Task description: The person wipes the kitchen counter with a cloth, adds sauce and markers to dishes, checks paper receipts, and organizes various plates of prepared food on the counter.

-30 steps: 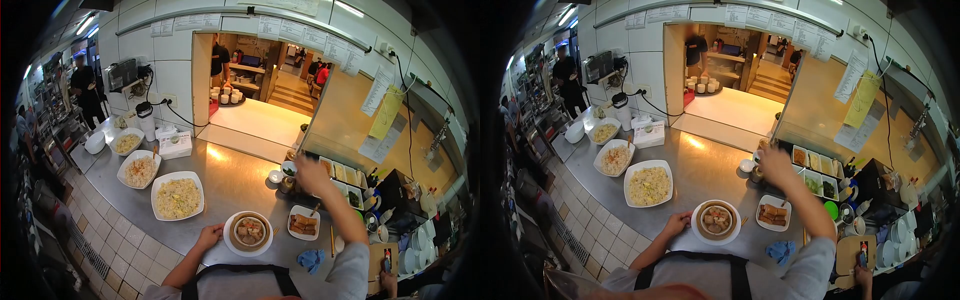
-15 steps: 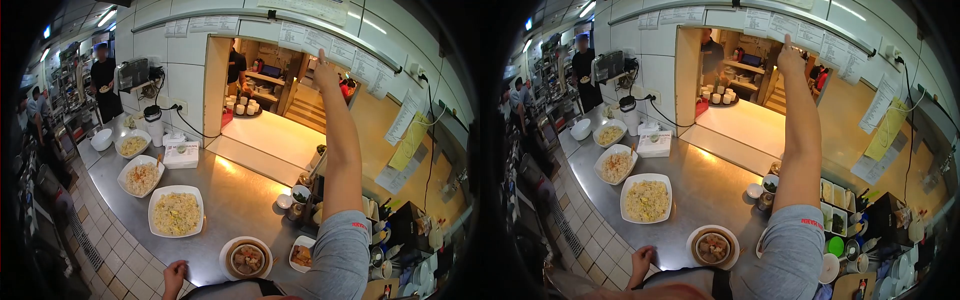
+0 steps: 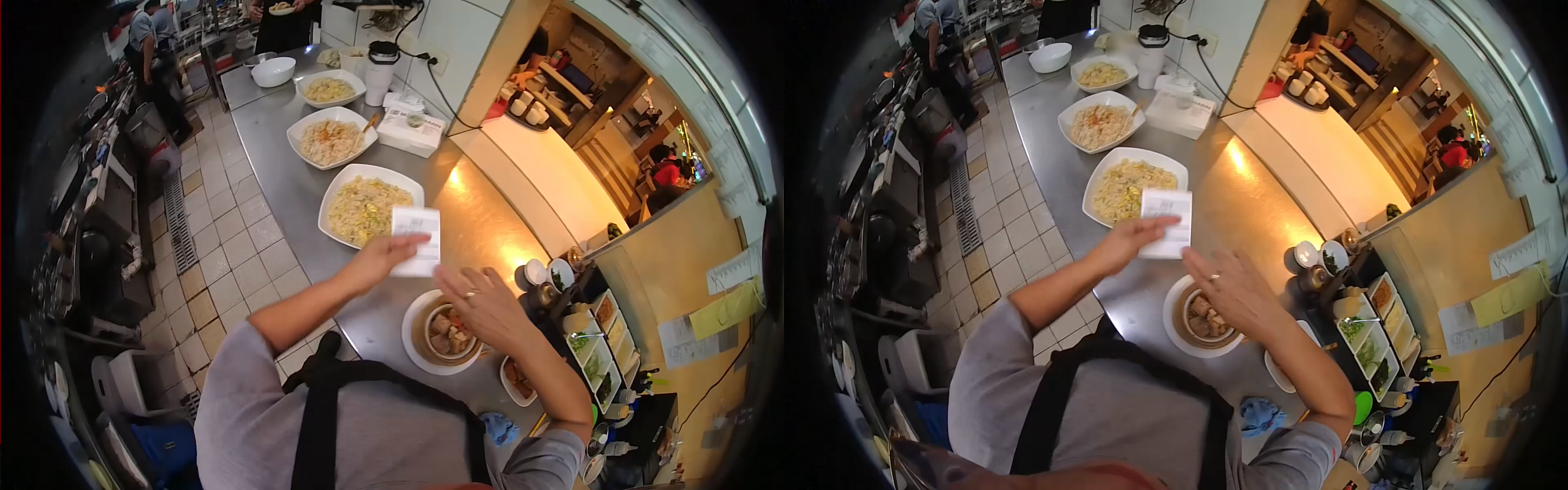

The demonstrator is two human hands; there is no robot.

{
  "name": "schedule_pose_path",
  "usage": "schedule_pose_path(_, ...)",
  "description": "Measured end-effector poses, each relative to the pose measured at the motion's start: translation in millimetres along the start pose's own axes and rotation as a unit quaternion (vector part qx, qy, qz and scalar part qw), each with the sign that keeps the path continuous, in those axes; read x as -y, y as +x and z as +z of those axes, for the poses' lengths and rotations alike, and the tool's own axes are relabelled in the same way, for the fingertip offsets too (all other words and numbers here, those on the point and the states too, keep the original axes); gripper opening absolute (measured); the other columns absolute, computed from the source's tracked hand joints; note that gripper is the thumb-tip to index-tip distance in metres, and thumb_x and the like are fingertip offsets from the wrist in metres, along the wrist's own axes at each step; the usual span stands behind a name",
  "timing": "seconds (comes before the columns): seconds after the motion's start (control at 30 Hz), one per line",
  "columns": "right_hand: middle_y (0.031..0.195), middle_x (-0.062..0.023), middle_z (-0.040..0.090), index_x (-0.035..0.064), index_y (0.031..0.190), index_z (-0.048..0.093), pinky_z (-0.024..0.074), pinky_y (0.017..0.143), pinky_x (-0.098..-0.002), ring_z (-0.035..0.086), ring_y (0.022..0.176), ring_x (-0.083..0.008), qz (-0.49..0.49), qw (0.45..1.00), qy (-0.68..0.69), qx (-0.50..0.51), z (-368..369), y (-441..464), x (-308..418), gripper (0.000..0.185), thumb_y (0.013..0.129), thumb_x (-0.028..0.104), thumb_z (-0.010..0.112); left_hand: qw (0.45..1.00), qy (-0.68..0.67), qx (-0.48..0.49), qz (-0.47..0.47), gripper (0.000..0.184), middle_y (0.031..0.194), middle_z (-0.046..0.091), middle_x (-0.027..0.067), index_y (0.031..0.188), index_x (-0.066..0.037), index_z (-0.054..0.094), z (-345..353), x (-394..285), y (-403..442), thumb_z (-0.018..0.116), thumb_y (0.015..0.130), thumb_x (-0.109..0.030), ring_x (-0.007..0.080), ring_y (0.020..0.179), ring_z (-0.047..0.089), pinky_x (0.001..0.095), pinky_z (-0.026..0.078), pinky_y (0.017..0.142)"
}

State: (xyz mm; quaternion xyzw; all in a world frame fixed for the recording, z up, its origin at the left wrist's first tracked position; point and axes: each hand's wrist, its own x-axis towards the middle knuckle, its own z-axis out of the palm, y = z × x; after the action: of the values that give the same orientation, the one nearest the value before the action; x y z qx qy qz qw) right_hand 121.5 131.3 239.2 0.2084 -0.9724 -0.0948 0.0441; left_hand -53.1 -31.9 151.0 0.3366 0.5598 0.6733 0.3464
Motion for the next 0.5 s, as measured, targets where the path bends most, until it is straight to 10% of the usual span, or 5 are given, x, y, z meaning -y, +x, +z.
schedule_pose_path(0.3,0.138,-0.0155,0.041,0.0066,0.115,0.057,0.044,0.089,-0.0405,0.053,0.107,-0.0324,0.467,0.881,0.006,-0.072,-12.7,-54.0,20.6,0.046,0.071,-0.005,0.061,0.852,0.462,-0.187,0.162,0.039,0.112,0.056,0.0164,0.106,-0.015,0.068,-201.1,39.7,284.5,0.059,0.07,-0.006,0.0337,0.094,0.059,0.037,0.049,0.079)
schedule_pose_path(0.5,0.138,-0.0163,0.041,0.0047,0.114,0.058,0.0451,0.089,-0.0408,0.053,0.109,-0.0344,0.728,0.684,-0.034,0.032,18.3,-125.2,103.8,0.04,0.076,-0.004,0.057,0.871,0.43,-0.202,0.126,0.047,0.095,0.067,0.0147,0.112,-0.021,0.067,-262.7,41.2,443.6,0.053,0.068,-0.009,0.0266,0.086,0.065,0.0357,0.05,0.079)
